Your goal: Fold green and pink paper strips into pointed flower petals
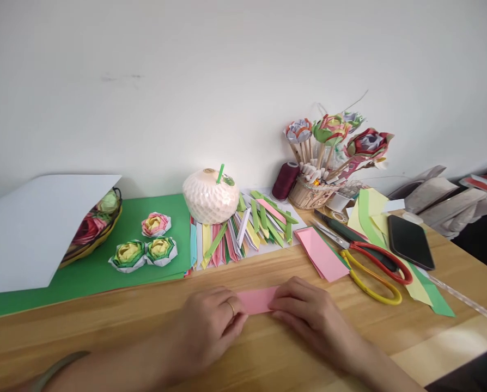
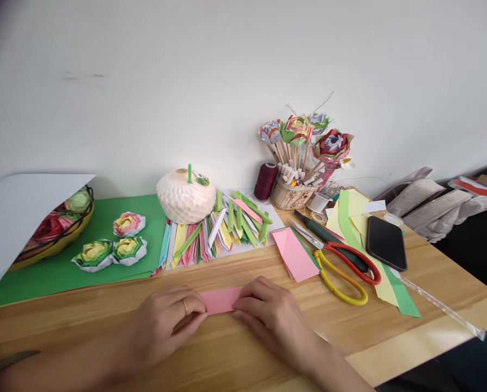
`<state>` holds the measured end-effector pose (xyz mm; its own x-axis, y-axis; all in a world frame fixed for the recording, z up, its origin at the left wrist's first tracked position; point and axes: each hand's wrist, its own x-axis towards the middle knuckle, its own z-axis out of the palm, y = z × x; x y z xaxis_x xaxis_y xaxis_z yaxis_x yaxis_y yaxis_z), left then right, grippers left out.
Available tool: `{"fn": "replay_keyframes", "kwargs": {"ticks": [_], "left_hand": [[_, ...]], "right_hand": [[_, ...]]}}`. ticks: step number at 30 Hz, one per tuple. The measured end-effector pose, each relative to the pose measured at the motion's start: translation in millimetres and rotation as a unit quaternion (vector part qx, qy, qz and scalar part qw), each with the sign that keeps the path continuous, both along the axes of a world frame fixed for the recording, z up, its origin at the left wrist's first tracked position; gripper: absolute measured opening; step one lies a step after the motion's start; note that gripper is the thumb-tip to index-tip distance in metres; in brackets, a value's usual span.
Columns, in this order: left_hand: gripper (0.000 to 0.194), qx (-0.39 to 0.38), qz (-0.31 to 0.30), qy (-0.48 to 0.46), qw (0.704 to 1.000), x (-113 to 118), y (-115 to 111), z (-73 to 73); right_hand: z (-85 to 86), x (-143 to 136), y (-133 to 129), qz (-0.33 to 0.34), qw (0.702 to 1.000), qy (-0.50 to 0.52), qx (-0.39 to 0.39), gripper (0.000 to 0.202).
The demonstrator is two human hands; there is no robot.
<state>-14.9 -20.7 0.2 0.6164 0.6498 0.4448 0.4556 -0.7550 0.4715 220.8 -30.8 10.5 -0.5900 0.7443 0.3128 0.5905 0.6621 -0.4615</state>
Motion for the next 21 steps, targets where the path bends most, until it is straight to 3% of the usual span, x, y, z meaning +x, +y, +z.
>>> {"fn": "replay_keyframes", "kwargs": {"ticks": [3,9,21], "left_hand": [[0.02,-0.074,0.05,-0.001,0.996,0.6,-1.2,-0.5],[0.019,-0.137,0.093,0.014,0.986,3.7,0.1,1.1],[0.022,-0.207,0.121,0.082,0.967,5.6,5.7,0.4]], "right_hand": [[-3.8,1.2,1.8,-0.051,0.998,0.02,-0.019,0.019],[-6.0,0.7,2.6,-0.141,0.989,0.015,-0.046,0.013],[-6.0,-0.7,3.0,-0.154,0.987,0.007,-0.046,0.019]]}}
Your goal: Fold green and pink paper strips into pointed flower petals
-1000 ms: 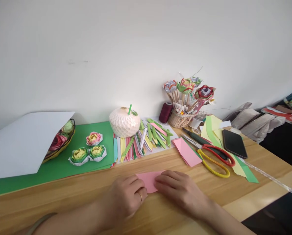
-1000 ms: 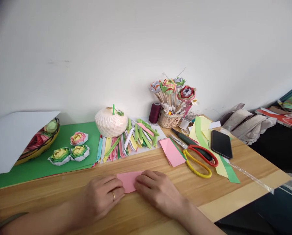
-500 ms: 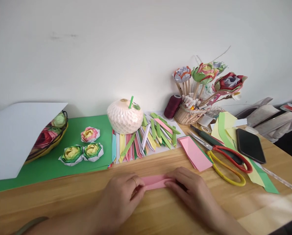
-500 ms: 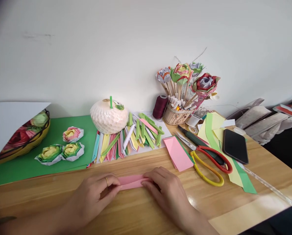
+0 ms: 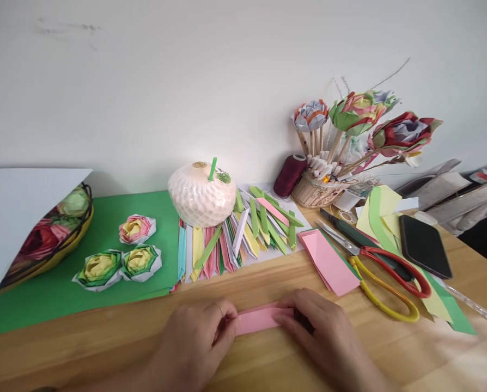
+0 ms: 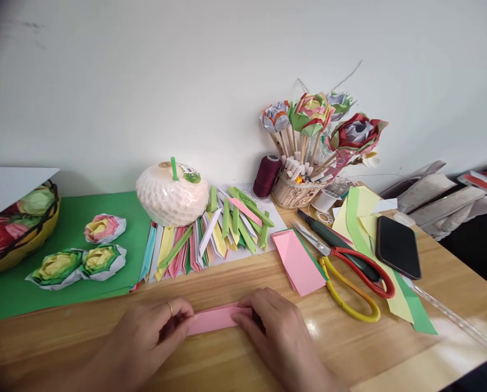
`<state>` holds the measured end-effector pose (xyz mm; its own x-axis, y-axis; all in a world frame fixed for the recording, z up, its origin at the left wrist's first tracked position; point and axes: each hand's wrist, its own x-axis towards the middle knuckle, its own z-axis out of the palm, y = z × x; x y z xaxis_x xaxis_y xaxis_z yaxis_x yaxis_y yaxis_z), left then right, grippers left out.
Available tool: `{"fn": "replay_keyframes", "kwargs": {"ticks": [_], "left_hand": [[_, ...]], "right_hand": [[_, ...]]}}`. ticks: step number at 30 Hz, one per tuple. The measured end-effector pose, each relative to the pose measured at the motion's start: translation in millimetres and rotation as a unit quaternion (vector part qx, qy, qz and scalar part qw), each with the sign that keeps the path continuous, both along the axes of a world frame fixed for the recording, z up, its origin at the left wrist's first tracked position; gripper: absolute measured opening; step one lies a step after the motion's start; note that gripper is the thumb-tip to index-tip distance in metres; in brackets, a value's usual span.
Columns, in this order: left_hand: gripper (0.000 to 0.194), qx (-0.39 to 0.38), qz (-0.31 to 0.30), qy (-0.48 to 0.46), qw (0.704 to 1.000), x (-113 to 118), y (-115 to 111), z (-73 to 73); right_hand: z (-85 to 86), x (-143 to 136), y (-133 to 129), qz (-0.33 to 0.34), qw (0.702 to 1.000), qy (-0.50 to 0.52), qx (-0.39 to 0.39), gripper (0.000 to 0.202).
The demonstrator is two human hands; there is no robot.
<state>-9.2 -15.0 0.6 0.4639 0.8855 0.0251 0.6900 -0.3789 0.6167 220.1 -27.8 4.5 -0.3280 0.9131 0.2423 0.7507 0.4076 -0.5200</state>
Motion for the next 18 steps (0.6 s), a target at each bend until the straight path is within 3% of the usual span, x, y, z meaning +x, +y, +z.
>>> {"fn": "replay_keyframes", "kwargs": {"ticks": [9,18], "left_hand": [[0.017,0.014,-0.019,0.003,1.0,-4.2,-0.4,-9.6],[0.013,0.019,-0.023,0.023,0.999,-3.8,-1.9,-10.6]], "right_hand": [[-6.4,2.9,-0.9,-0.035,0.998,-0.024,-0.05,0.008],[-4.4,-0.3,3.8,-0.033,0.997,-0.025,-0.066,0.015]]}}
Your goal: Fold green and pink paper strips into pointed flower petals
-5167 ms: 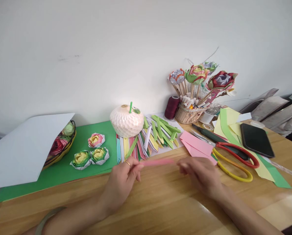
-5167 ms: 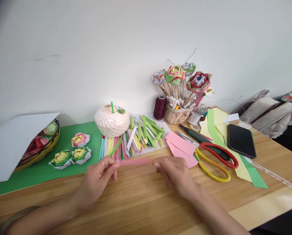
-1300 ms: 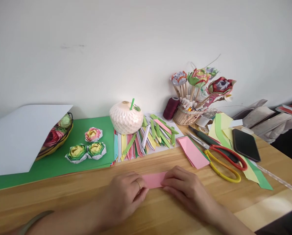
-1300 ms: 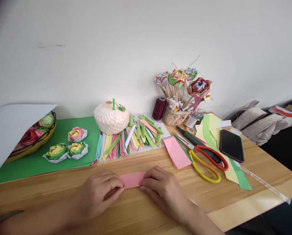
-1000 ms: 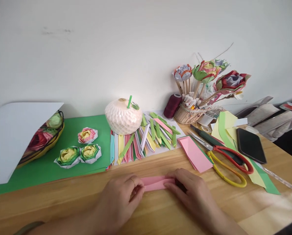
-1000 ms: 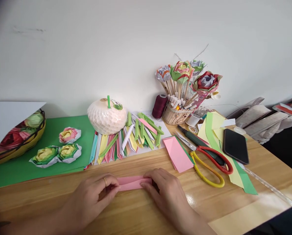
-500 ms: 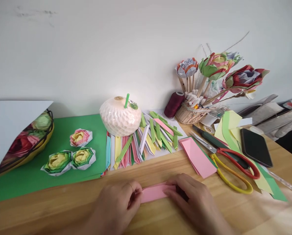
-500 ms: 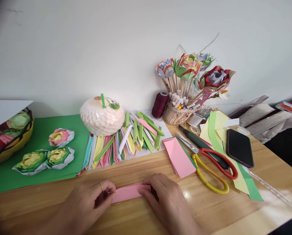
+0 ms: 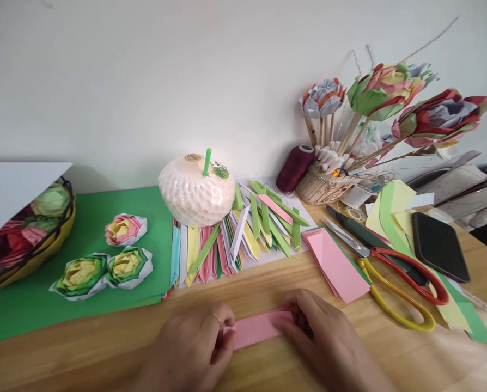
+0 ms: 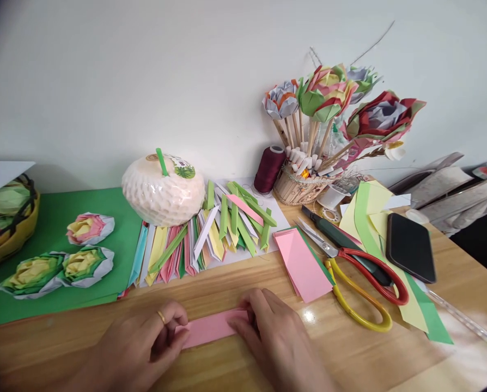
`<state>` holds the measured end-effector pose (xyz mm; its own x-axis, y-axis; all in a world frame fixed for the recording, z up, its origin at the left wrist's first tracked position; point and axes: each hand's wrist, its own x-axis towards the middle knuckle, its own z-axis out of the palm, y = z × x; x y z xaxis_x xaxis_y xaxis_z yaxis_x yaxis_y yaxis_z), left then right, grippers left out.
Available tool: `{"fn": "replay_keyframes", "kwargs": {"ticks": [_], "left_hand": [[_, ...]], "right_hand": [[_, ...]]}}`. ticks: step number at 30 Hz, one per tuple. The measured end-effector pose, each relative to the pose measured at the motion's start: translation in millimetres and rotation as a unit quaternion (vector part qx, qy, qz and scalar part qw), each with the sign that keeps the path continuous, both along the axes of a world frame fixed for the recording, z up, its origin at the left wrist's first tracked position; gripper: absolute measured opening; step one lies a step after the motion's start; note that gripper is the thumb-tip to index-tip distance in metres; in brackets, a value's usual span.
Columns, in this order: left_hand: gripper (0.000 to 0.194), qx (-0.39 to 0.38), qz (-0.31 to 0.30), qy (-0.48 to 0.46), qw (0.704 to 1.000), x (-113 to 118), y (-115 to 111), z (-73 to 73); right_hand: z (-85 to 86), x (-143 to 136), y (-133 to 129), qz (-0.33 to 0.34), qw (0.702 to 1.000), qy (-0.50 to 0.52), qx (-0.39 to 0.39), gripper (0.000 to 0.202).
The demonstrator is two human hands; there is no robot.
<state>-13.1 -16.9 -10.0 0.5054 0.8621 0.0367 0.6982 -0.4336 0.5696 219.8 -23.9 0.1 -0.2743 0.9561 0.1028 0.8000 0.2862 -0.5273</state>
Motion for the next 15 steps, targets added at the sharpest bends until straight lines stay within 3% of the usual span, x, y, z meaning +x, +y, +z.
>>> {"fn": "replay_keyframes", "kwargs": {"ticks": [15], "left_hand": [[0.016,0.072,-0.043,0.036,0.996,-1.3,0.9,1.7]], "right_hand": [[4.4,-4.1,2.7,-0.002,1.0,-0.027,0.016,0.02]]}}
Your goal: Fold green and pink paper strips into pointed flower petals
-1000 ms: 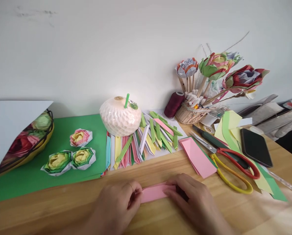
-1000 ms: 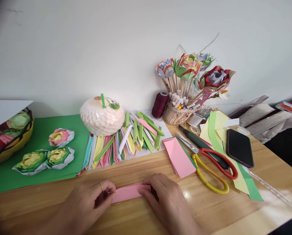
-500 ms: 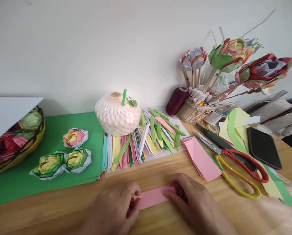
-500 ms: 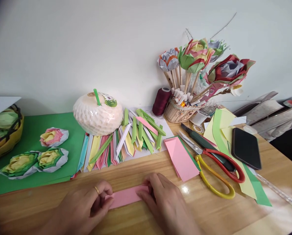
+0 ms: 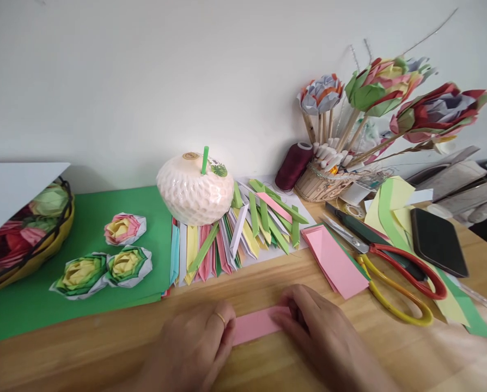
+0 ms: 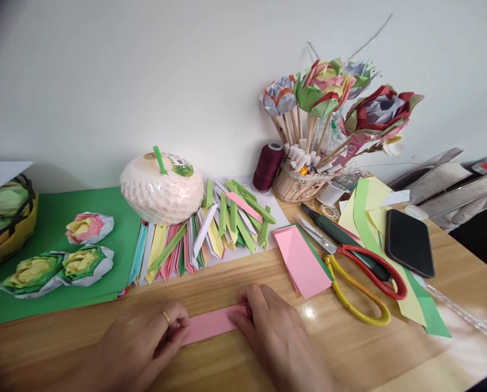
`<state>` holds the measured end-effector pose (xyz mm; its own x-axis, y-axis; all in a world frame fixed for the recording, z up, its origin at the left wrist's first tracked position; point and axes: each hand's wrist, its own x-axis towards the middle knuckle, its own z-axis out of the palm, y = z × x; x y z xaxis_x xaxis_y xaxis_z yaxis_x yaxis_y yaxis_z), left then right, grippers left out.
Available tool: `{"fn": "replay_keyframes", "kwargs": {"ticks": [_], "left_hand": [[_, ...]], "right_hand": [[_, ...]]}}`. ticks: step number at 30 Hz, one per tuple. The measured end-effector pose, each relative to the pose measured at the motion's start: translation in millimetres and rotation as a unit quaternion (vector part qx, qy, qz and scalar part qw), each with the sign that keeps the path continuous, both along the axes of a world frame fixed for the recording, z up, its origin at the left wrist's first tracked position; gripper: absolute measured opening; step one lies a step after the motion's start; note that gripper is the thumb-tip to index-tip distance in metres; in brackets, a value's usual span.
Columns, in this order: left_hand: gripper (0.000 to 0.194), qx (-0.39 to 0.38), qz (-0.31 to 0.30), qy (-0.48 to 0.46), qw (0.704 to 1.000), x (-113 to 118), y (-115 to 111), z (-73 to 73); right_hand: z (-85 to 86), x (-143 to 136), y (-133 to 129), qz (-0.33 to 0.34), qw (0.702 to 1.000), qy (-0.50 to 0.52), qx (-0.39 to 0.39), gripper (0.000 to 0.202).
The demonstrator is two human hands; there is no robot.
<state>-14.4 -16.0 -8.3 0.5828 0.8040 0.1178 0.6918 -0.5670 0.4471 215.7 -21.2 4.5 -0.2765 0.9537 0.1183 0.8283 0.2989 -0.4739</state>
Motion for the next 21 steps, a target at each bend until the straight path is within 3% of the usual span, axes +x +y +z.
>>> {"fn": "replay_keyframes", "kwargs": {"ticks": [6,10,13,15,21], "left_hand": [[0.02,0.066,-0.011,0.032,0.997,4,0,-1.6],[0.033,0.178,-0.029,-0.007,0.984,7,4,-7.6],[0.032,0.263,-0.138,-0.032,0.954,5,7,-13.9],[0.036,0.247,-0.178,0.01,0.953,3,8,-16.9],[0.041,0.228,-0.17,0.051,0.957,-1,5,-18.6]], "right_hand": [[-0.2,0,-3,-0.004,1.0,-0.008,-0.012,0.011],[-1.0,-1,-6,0.001,1.0,-0.01,-0.004,0.013],[-2.6,-2,-8,0.002,0.999,-0.012,0.038,0.01],[-3.6,-2,-8,0.001,0.998,-0.017,0.064,0.01],[-0.6,7,-15,-0.021,0.986,-0.054,0.158,0.017]]}}
